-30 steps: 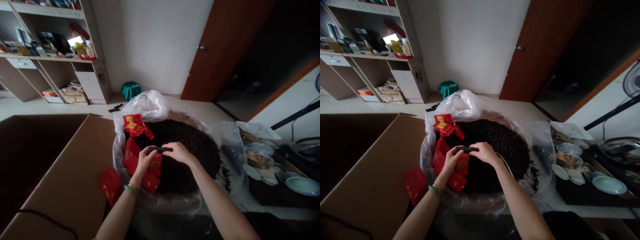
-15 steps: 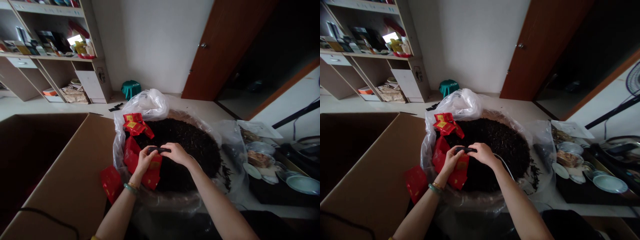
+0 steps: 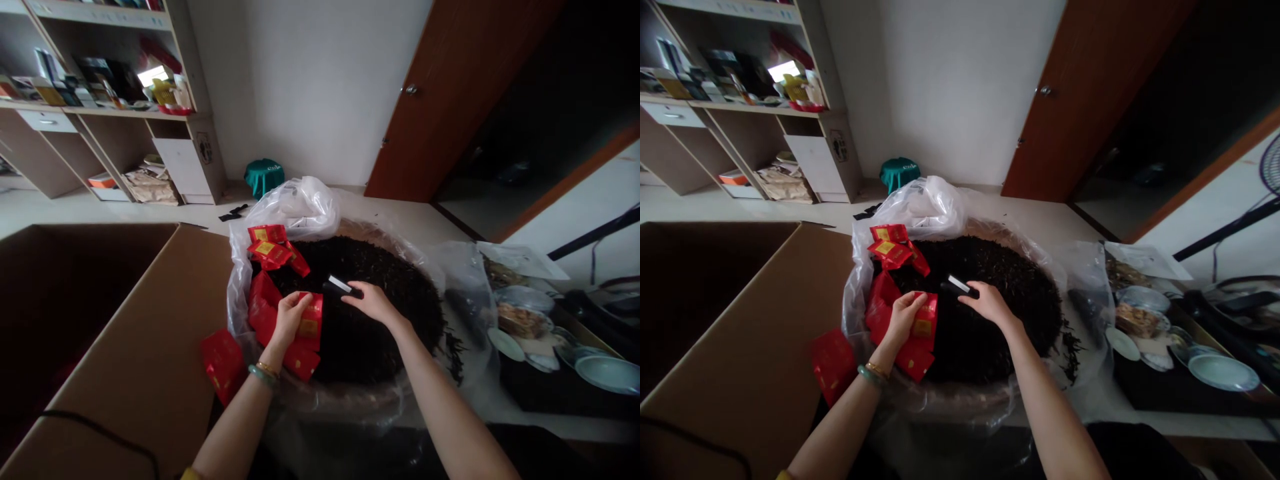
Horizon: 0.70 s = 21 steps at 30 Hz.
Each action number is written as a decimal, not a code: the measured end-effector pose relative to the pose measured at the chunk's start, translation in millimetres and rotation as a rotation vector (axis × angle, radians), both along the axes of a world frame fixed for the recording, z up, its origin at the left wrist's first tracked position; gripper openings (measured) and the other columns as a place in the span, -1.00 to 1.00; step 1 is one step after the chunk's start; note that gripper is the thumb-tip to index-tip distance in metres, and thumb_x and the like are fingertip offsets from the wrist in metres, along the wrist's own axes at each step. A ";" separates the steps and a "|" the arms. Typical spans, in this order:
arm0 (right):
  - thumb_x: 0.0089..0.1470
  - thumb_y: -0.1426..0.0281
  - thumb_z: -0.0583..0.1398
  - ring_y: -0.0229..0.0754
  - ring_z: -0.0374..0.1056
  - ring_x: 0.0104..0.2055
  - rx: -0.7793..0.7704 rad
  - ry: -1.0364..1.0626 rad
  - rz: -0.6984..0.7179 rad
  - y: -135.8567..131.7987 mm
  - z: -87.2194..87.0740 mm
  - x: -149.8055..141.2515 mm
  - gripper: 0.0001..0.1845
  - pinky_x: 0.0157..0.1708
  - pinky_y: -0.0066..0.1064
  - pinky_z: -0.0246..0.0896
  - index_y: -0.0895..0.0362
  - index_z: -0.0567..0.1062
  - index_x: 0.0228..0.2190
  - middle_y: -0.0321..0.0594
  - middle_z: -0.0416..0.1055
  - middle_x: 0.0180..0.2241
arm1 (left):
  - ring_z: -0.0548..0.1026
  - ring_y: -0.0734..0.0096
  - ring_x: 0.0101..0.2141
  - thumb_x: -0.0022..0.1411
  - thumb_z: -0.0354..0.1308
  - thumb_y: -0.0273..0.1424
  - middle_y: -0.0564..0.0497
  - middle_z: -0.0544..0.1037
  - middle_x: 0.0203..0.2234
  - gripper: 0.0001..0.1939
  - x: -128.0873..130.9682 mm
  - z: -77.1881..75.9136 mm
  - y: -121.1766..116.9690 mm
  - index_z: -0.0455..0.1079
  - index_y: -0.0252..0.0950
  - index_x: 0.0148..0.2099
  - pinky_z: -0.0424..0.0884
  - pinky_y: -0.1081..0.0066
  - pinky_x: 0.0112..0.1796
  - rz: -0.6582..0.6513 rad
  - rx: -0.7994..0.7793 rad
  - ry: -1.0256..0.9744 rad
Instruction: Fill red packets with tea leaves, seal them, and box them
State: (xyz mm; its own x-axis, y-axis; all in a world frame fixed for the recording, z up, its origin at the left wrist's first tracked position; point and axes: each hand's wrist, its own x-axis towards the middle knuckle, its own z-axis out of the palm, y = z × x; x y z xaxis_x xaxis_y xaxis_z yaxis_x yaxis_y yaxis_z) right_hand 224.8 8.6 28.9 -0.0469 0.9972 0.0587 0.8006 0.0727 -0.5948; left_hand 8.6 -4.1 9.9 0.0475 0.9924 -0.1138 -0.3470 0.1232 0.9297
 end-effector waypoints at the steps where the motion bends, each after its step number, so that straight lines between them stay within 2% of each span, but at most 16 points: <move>1: -0.05 0.28 0.31 0.04 0.40 -0.01 -0.019 -0.059 0.002 -0.1 -6.9 4.9 -0.54 0.02 -0.17 0.26 0.17 0.50 -0.08 0.00 0.48 -0.05 | 0.34 0.58 -0.65 -0.17 0.37 -0.11 0.13 0.46 -0.68 -0.61 0.0 0.5 -0.4 0.44 -0.36 -0.49 0.24 0.57 -0.60 0.004 -0.014 -0.001; 4: -0.08 0.34 0.32 0.09 0.40 -0.03 -0.015 -0.194 -0.004 -1.5 -25.1 13.0 -0.58 -0.01 -0.12 0.26 0.19 0.53 -0.13 0.04 0.51 -0.12 | 0.28 0.60 -0.69 -0.21 0.37 -0.05 0.16 0.39 -0.73 -0.56 0.6 1.3 -1.3 0.39 -0.35 -0.57 0.16 0.57 -0.63 0.010 -0.044 -0.017; 7: 0.01 0.33 0.25 0.00 0.43 -0.12 0.085 -0.093 -0.035 -2.6 -28.9 4.1 -0.69 -0.07 -0.18 0.30 0.16 0.54 -0.18 -0.02 0.51 -0.17 | 0.27 0.60 -0.69 -0.21 0.36 0.00 0.15 0.39 -0.74 -0.52 1.4 1.3 -2.1 0.35 -0.34 -0.60 0.15 0.56 -0.63 0.002 -0.056 -0.045; 10: 0.13 0.24 0.11 -0.16 0.45 -0.27 0.112 0.210 0.012 -3.3 -16.9 -23.2 -0.66 -0.26 -0.35 0.36 0.13 0.52 -0.14 -0.11 0.51 -0.20 | 0.28 0.58 -0.68 -0.20 0.35 0.02 0.14 0.41 -0.72 -0.51 1.6 0.2 -2.5 0.35 -0.33 -0.58 0.17 0.55 -0.61 -0.033 -0.060 -0.056; 12: 0.08 0.21 0.16 -0.22 0.43 -0.36 0.112 0.297 0.091 -3.5 -5.9 -44.9 -0.66 -0.33 -0.40 0.34 0.11 0.54 -0.16 -0.16 0.52 -0.27 | 0.30 0.55 -0.66 -0.19 0.34 0.02 0.12 0.44 -0.70 -0.51 1.1 -1.9 -1.9 0.38 -0.34 -0.57 0.20 0.53 -0.59 -0.057 -0.044 -0.044; 15: 0.02 0.22 0.21 -0.23 0.39 -0.42 0.163 0.291 0.136 -2.3 7.0 -66.5 -0.77 -0.35 -0.41 0.32 0.10 0.58 -0.42 -0.22 0.52 -0.42 | 0.37 0.47 -0.61 -0.15 0.30 0.06 0.06 0.50 -0.65 -0.50 -0.4 -7.7 1.0 0.44 -0.34 -0.54 0.27 0.48 -0.52 -0.064 -0.009 -0.034; 18: 0.00 0.20 0.21 -0.22 0.39 -0.48 0.168 0.342 0.053 4.0 14.6 -66.6 -0.75 -0.43 -0.41 0.32 0.11 0.55 -0.51 -0.24 0.50 -0.51 | 0.49 0.32 -0.46 -0.03 0.14 0.15 -0.07 0.61 -0.43 -0.38 -1.7 -15.0 6.0 0.53 -0.35 -0.29 0.36 0.40 -0.40 -0.065 -0.027 -0.096; 21: -0.04 0.14 0.21 -0.24 0.33 -0.62 0.153 0.560 -0.147 19.5 19.4 -53.9 -0.69 -0.59 -0.43 0.30 0.14 0.53 -0.44 -0.27 0.44 -0.60 | 0.53 0.21 -0.23 0.07 0.00 0.18 -0.18 0.56 -0.09 -0.24 -1.5 -21.5 11.5 0.38 -0.29 0.11 0.40 0.33 -0.26 -0.013 -0.033 -0.161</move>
State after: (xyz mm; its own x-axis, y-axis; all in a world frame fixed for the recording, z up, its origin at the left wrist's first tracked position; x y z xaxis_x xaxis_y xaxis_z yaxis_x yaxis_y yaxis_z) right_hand 170.9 28.1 48.2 0.1706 0.9691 0.1781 0.3765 0.1029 -0.9207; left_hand 7.1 7.4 -11.6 0.0809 0.9874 -0.1357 -0.4897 0.1580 0.8574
